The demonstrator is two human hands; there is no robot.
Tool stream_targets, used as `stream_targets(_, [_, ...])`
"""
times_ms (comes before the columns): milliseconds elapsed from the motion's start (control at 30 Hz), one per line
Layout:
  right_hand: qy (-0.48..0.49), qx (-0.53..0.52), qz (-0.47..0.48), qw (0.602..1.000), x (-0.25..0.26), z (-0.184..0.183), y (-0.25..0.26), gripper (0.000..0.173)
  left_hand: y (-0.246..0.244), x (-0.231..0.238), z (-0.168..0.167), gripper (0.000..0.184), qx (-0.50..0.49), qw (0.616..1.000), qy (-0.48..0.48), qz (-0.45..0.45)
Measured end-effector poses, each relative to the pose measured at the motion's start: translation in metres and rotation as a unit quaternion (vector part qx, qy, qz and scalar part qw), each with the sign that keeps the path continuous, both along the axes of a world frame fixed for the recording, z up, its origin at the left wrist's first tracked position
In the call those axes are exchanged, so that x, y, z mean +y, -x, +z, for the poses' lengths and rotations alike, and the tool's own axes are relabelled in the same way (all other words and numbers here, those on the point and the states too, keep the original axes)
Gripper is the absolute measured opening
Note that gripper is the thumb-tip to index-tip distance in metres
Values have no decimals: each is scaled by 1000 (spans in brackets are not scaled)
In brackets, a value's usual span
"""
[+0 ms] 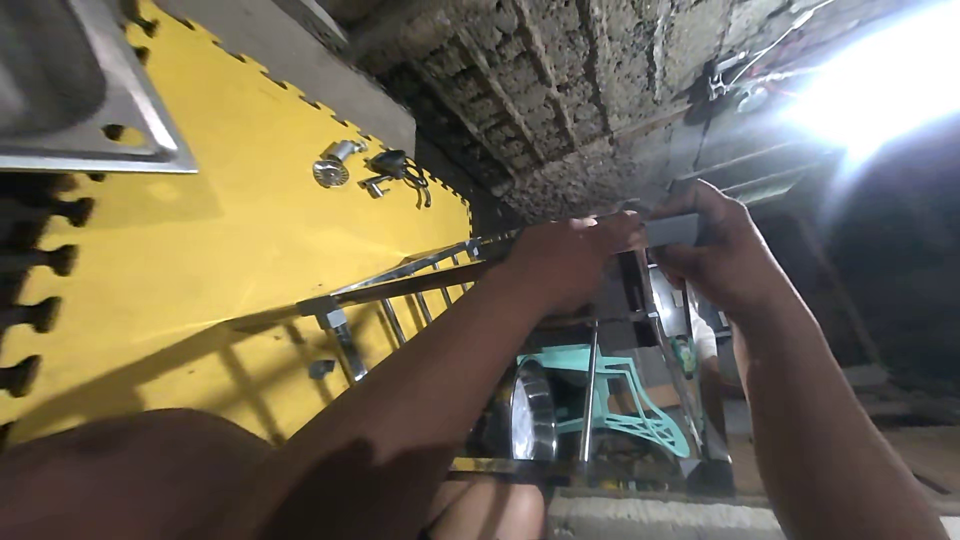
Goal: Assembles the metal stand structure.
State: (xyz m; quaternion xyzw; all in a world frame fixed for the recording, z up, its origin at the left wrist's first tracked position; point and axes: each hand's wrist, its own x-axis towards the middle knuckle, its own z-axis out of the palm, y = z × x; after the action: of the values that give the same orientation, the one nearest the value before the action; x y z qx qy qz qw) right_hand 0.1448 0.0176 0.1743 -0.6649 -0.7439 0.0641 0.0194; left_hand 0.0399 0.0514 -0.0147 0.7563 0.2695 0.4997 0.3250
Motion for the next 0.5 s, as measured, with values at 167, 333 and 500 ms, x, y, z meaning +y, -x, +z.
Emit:
stream_targets(167, [13,1,3,1000,-1,0,6,31,2,2,-2,58,-7,1000,-4,-1])
stream_targets(333, [7,-83,-6,997,0,-8,12,31,4,-1,6,55,37,999,16,-7])
stream_targets(500, [83,-177,-12,981,3,16,23,38,-2,4,-6,41,15,999,46,-8])
